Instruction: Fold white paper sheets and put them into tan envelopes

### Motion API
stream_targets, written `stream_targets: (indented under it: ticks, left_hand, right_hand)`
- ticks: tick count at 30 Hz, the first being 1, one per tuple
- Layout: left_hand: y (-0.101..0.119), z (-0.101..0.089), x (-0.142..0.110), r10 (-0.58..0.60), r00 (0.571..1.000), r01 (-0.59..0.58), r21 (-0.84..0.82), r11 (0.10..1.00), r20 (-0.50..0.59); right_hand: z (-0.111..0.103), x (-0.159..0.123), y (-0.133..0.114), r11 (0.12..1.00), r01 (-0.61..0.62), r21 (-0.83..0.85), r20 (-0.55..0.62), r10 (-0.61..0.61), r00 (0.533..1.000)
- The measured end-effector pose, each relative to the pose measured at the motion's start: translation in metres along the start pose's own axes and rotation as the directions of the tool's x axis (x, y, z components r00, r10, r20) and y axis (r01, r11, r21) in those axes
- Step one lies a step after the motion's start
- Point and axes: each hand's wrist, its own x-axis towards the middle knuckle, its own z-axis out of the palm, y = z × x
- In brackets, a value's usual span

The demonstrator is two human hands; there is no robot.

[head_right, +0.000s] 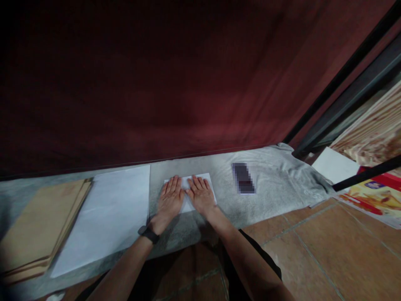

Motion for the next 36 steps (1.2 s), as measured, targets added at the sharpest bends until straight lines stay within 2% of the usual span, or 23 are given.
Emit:
stream_targets:
  ticks: [9, 12, 15, 18, 29, 36]
  left_hand:
    - [-0.008, -0.002, -0.011, -0.054, 0.996, 0.052, -0.024, 0.998, -0.076]
    - [0.003, -0.005, -0.021, 0.019, 0.997, -0.021, -0.025, 0.999, -0.081]
    - [0.017, -0.007, -0.033, 0.14, 0.99, -0.141, -0.037, 0.989, -0.025]
    - [0.022, -0.007, -0.042, 0.187, 0.982, -0.186, -0.045, 0.982, 0.014]
    - [-0.006, -0.009, -0.049, 0.096, 0.995, -0.095, -0.014, 0.995, 0.024]
    - [-0.006, -0.015, -0.05, 0.069, 0.997, -0.07, 0.023, 0.997, 0.034]
  right_hand:
    - [-0.002, -0.006, 0.011, 0.998, -0.06, -0.034, -0.029, 0.059, 0.998]
    - [-0.001, -0.006, 0.011, 0.998, -0.063, -0.031, -0.039, 0.062, 0.997]
    - [-0.001, -0.005, 0.011, 0.998, -0.063, -0.023, -0.041, 0.062, 0.997]
    - [-0.001, -0.005, 0.011, 0.998, -0.06, -0.018, -0.036, 0.059, 0.998]
    - [-0.003, -0.017, 0.027, 0.995, -0.088, -0.039, -0.053, 0.085, 0.995]
    - [-0.015, -0.026, 0.033, 0.988, -0.13, -0.077, 0.001, 0.131, 0.991]
